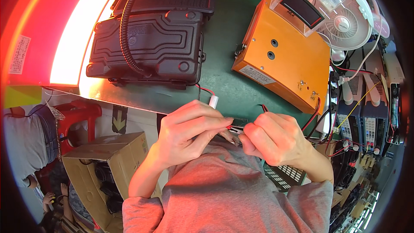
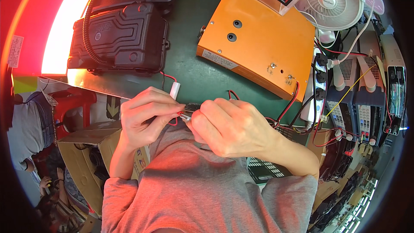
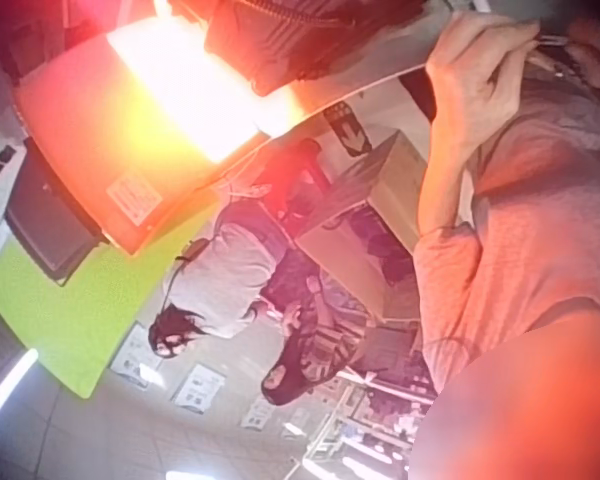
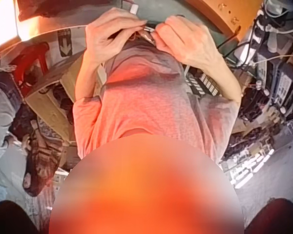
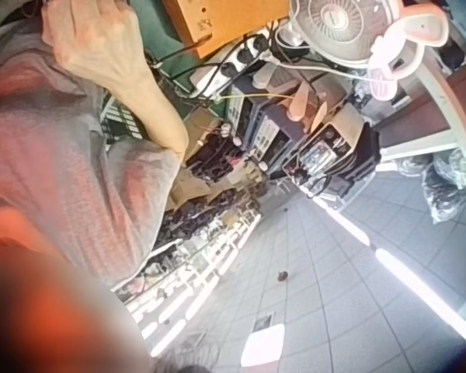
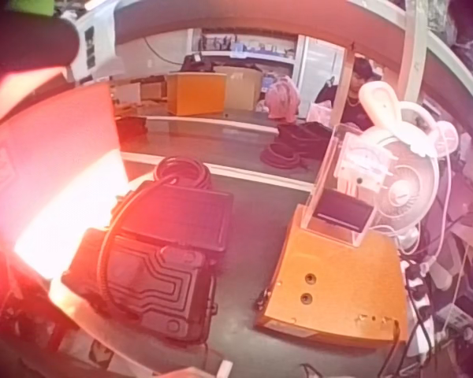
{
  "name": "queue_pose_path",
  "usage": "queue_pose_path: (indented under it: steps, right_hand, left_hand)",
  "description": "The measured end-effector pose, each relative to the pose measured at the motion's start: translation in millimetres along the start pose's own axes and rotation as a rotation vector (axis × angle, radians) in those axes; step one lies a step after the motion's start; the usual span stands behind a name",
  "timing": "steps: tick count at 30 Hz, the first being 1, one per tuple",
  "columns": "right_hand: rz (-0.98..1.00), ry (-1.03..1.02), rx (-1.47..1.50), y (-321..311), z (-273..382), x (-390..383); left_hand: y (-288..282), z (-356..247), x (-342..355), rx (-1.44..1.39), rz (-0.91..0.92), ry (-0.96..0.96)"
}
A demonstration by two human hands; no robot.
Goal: Testing electrical components and cables using diagnostic equipment at a workbench.
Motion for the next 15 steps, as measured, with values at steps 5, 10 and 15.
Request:
queue_pose_path:
  steps: [5, 10, 15]
  right_hand:
    - [0.021, 0.018, -0.001, 0.0, -0.9, -0.2]
    - [0.076, 0.021, -0.015, 0.6, -0.1, -0.3]
    - [0.186, 0.017, 0.012, 2.3, -1.5, 0.0]
  left_hand:
    - [0.7, 1.6, -1.0, 0.002, 0.001, 0.025]
    - [0.9, 2.7, -1.7, 0.061, 0.027, 0.041]
    - [1.7, 3.4, -1.9, 0.079, 0.056, 0.015]
Point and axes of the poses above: each hand's wrist, its own x-axis towards the middle knuckle, its own y-axis out of the palm, z = x × y, the point moved 3 cm from there along x, towards the middle knuckle, and after that the axes turned 14 degrees about -x, right-handed, at the moved point
